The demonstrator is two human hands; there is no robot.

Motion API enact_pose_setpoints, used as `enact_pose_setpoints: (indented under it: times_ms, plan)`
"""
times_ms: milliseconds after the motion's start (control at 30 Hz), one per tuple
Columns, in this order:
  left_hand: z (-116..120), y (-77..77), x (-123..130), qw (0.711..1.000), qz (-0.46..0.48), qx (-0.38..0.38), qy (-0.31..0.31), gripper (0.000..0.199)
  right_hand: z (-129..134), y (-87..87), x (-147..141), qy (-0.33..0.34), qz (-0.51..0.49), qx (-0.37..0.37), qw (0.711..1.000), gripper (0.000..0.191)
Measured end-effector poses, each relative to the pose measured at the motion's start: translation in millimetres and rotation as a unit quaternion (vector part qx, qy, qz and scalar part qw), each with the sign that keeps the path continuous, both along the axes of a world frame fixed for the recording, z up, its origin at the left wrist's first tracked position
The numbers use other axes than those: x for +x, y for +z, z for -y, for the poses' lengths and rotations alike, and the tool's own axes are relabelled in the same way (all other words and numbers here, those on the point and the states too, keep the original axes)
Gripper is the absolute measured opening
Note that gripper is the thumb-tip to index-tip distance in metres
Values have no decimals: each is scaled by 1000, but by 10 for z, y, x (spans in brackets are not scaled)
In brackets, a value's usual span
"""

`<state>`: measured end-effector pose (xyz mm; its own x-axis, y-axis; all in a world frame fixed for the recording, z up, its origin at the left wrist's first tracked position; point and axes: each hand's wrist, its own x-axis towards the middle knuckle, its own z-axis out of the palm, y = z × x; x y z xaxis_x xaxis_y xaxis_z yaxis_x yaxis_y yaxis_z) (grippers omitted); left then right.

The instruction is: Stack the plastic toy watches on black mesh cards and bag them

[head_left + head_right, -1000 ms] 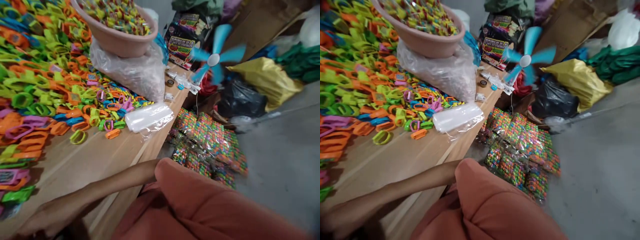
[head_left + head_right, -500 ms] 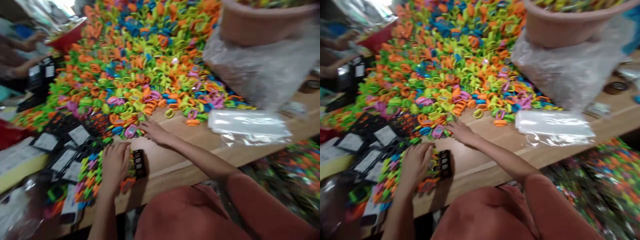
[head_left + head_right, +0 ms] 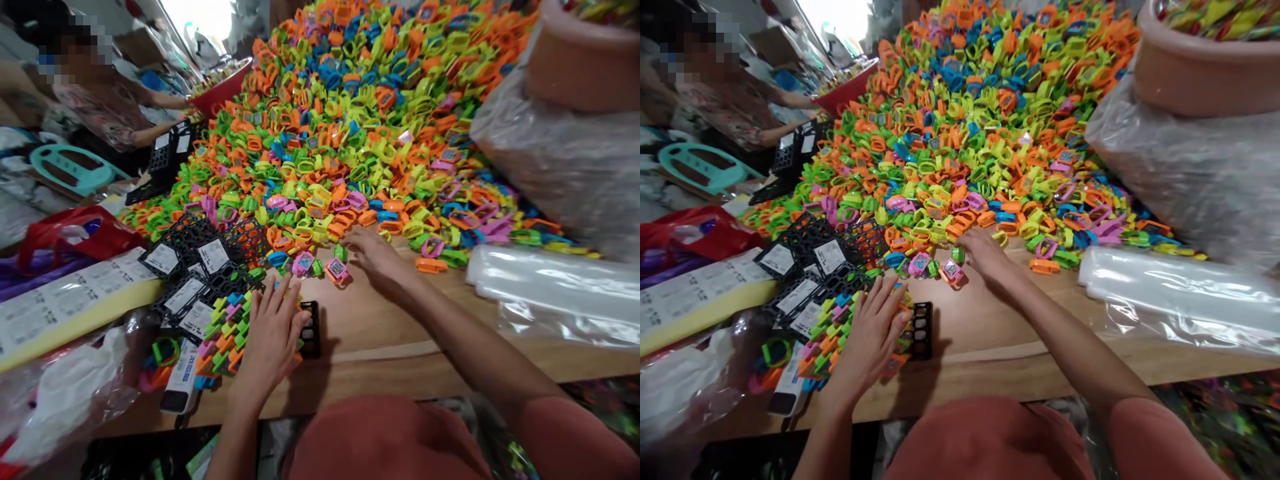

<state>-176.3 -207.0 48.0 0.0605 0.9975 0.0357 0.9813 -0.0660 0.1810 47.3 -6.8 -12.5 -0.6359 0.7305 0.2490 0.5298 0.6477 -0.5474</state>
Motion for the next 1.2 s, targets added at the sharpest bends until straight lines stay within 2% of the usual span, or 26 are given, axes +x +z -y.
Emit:
enact_pose_setpoints:
  times_ms: [67,200,267,333,400,467,533,600,667,700,800,867,1000,1200]
  plan:
    - [4,-45,-21,1000,-13,2,9,56,7,19,-93,5,-3,1,1000,24]
    - [-13,-100,-29,999,-26,22,20,54,149,-8,-267,79,62,22,995,44]
    - [-10,-104,-16,999,-27,29,25,53,169,-58,-269,94,117,19,989,39]
    - [0,-102,-1,999,-27,32,26,52,120,-99,-205,43,160,23,986,27]
    - [7,-99,11,999,-28,35,24,52,38,-108,-125,-42,175,44,983,25]
    - [5,-102,17,999,-30,39,21,51,-15,-83,-98,-89,149,64,983,26]
    - [-5,-109,16,998,-30,40,22,51,1,-53,-160,-52,93,57,993,27]
    - [-13,-118,11,998,-31,41,23,50,80,-45,-295,33,45,31,998,28]
    - [-11,-126,7,998,-31,42,23,49,178,-66,-437,114,35,16,993,27]
    - [-4,-128,7,998,-30,43,23,49,219,-80,-486,131,44,14,990,27]
    - [20,-123,16,998,-24,45,23,48,259,-89,-489,94,94,24,991,27]
    - [24,-114,24,999,-18,41,24,48,202,-54,-403,68,121,28,990,18]
    - [-9,-97,28,999,-10,33,30,49,18,33,-317,89,113,3,990,19]
    - [-44,-106,31,998,-36,19,39,53,-82,-37,-717,65,116,19,991,20]
